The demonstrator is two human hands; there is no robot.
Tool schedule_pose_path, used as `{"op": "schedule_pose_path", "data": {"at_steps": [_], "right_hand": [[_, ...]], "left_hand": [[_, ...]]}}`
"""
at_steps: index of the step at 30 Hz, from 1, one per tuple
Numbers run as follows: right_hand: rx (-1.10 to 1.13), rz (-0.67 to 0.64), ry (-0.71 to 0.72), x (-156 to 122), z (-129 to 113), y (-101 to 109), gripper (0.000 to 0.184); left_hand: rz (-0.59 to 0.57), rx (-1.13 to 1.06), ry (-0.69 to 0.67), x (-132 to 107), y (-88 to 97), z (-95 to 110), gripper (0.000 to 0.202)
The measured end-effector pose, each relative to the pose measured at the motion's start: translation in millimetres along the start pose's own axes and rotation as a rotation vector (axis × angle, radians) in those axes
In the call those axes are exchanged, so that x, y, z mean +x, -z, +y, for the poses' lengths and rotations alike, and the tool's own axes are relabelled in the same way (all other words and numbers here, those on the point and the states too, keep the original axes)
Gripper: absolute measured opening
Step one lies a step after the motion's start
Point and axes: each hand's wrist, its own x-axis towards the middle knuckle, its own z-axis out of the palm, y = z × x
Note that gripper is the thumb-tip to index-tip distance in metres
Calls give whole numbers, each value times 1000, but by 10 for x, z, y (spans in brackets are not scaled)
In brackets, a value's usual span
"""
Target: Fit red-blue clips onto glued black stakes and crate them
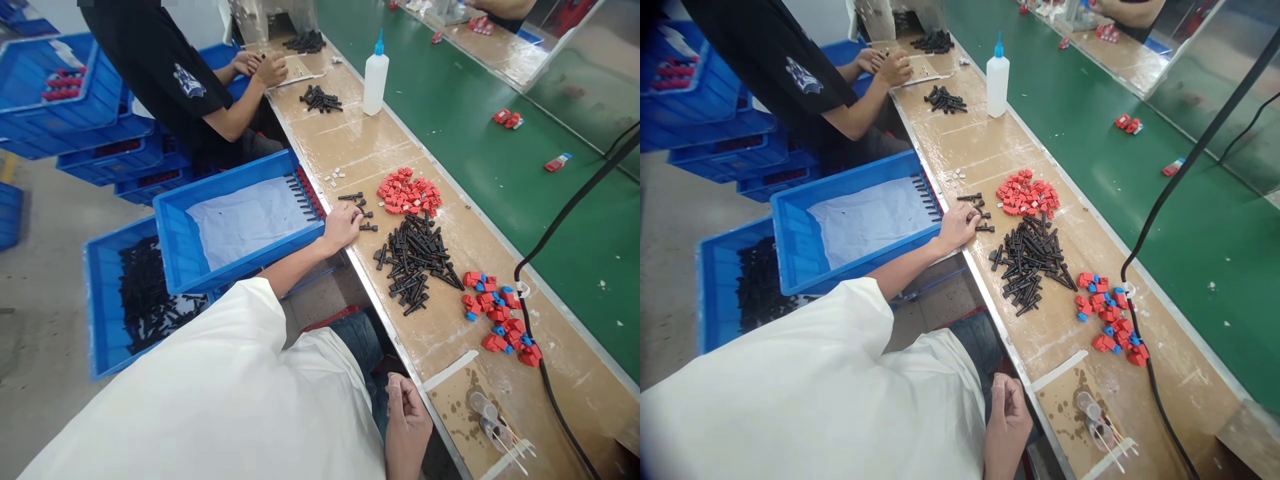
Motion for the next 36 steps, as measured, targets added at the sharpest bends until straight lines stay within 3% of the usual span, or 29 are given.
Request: {"op": "schedule_pose_path", "data": {"at_steps": [6,12,15,18,20,22,26,28,30,33,36], "right_hand": [[13,1,-17,2,16,9,54],[-2,-25,-58,11,1,-3,57],[5,-21,-55,8,12,3,57],[17,-9,-45,-8,16,18,55],[23,-2,-42,-27,-1,24,54],[26,-4,-33,-48,-29,18,53],[24,-43,-28,-85,-38,-21,50],[49,-42,-31,-108,0,-40,50],[93,-30,-38,-143,51,-47,52],[128,-27,-56,-225,127,-29,52],[125,-42,-19,-322,221,11,48]], "left_hand": [[-100,17,-130,-145,55,70,27],[-113,55,-64,-134,65,41,24],[-85,29,-53,-152,183,108,25],[-59,-132,-103,-347,415,312,27],[-139,-327,-154,-602,583,514,26],[-301,-554,-244,-922,702,743,25],[-675,-796,-444,-1498,665,1224,30],[-771,-739,-645,-1666,529,1459,29],[-783,-539,-840,-1763,375,1661,35],[-733,-164,-944,-1866,210,1823,60],[-706,22,-1015,-1976,188,1794,58]]}}
